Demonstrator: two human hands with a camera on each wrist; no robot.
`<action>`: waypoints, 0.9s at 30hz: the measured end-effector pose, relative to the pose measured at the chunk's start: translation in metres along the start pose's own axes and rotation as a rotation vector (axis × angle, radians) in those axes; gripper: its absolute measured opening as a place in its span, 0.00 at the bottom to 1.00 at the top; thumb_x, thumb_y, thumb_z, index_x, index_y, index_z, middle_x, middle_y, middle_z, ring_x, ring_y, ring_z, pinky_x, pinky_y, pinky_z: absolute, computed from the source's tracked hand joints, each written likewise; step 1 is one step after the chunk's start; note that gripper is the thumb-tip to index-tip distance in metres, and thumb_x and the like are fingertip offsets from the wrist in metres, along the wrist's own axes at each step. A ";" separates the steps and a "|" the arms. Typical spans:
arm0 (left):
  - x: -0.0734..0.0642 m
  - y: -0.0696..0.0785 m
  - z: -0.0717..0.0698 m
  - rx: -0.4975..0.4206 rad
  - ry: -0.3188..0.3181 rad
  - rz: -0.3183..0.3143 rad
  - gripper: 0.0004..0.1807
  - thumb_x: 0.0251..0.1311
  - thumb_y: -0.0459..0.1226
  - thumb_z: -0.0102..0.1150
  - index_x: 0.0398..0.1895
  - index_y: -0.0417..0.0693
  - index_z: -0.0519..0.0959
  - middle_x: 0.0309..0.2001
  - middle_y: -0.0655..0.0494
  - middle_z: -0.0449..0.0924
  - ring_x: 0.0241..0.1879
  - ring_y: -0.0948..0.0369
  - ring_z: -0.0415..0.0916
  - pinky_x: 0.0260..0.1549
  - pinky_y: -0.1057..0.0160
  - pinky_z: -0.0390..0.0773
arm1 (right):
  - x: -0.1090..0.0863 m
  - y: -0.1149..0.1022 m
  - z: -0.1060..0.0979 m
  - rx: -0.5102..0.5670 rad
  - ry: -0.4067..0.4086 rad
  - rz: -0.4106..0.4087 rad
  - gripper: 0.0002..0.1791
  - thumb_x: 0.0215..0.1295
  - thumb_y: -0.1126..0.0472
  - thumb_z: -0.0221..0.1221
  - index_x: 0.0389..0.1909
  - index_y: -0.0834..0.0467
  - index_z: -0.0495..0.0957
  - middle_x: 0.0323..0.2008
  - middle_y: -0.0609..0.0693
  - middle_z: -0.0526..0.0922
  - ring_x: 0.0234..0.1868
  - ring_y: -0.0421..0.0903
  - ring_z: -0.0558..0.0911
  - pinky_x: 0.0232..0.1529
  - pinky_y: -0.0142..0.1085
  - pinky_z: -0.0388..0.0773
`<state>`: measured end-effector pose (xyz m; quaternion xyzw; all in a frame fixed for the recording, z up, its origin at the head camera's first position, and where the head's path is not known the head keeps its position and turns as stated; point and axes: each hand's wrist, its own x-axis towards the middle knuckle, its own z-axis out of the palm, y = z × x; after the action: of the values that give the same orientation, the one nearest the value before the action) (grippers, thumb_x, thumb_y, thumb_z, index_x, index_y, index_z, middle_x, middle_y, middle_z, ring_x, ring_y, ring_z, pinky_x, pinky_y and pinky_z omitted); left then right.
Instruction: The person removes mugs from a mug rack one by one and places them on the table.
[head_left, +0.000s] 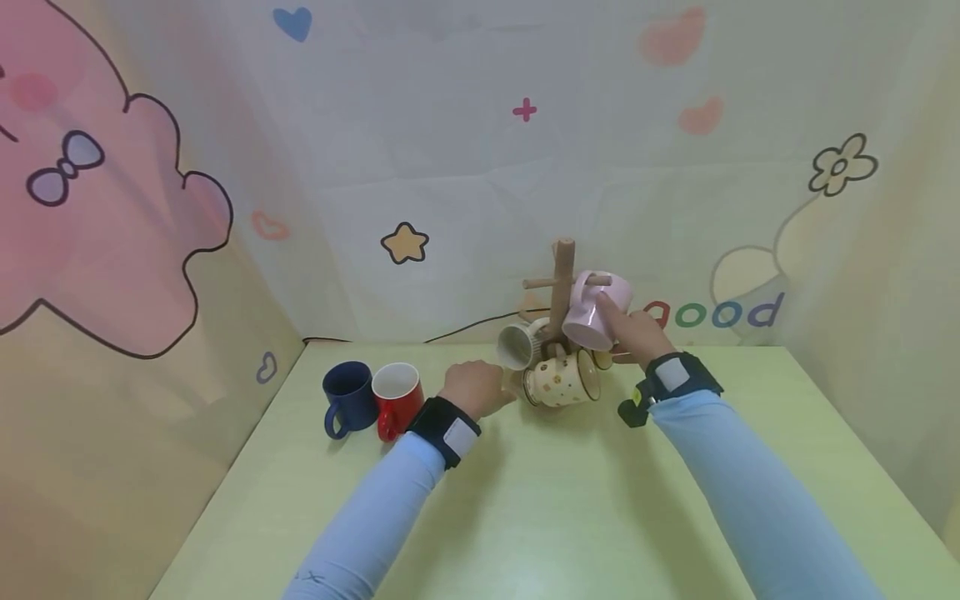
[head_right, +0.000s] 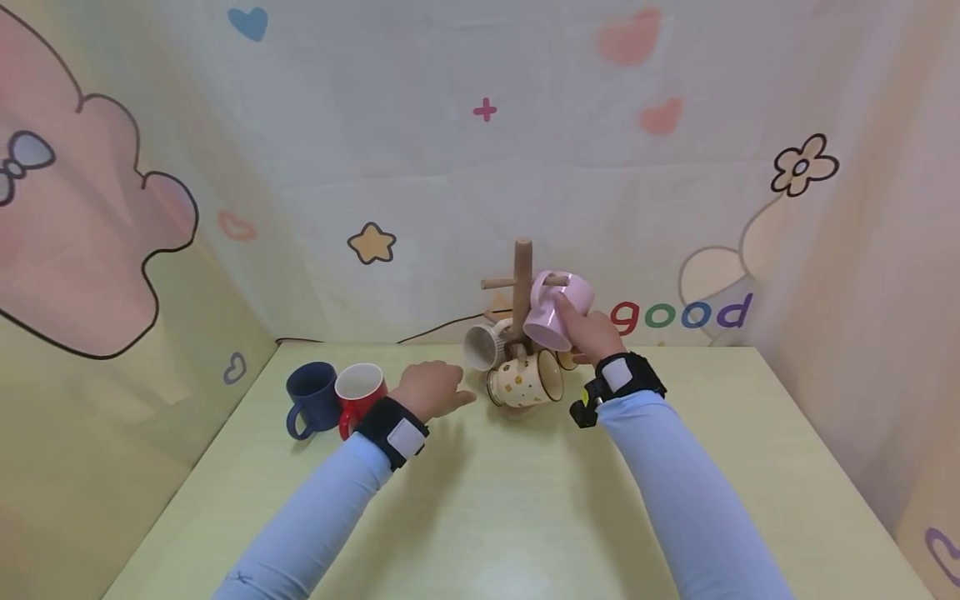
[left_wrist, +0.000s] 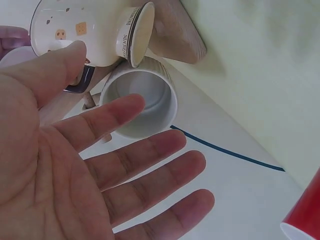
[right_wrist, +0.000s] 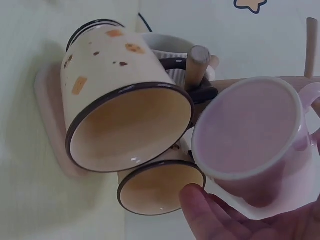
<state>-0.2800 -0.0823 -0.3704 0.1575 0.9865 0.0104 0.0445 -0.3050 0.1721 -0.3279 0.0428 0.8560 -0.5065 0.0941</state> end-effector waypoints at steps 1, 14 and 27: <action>0.000 0.000 0.000 0.002 0.000 -0.001 0.20 0.65 0.55 0.59 0.30 0.48 0.81 0.21 0.56 0.74 0.25 0.59 0.73 0.28 0.55 0.76 | 0.000 -0.001 0.000 0.009 -0.007 0.002 0.55 0.67 0.25 0.38 0.69 0.73 0.55 0.62 0.70 0.67 0.60 0.66 0.73 0.58 0.54 0.73; -0.006 -0.001 0.007 0.031 0.006 -0.026 0.21 0.64 0.56 0.60 0.32 0.47 0.83 0.21 0.56 0.76 0.26 0.57 0.76 0.28 0.55 0.77 | 0.007 0.003 0.004 0.099 -0.022 0.013 0.52 0.69 0.28 0.43 0.74 0.68 0.49 0.67 0.69 0.64 0.63 0.64 0.71 0.63 0.54 0.68; -0.010 0.003 0.014 0.050 0.012 -0.027 0.21 0.63 0.56 0.61 0.39 0.47 0.84 0.25 0.54 0.79 0.30 0.56 0.80 0.30 0.54 0.79 | 0.002 0.001 0.011 0.200 0.094 0.012 0.52 0.67 0.29 0.48 0.75 0.64 0.49 0.68 0.67 0.63 0.64 0.63 0.70 0.62 0.53 0.69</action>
<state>-0.2687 -0.0826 -0.3830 0.1454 0.9887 -0.0140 0.0349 -0.3057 0.1625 -0.3341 0.0810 0.8044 -0.5862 0.0523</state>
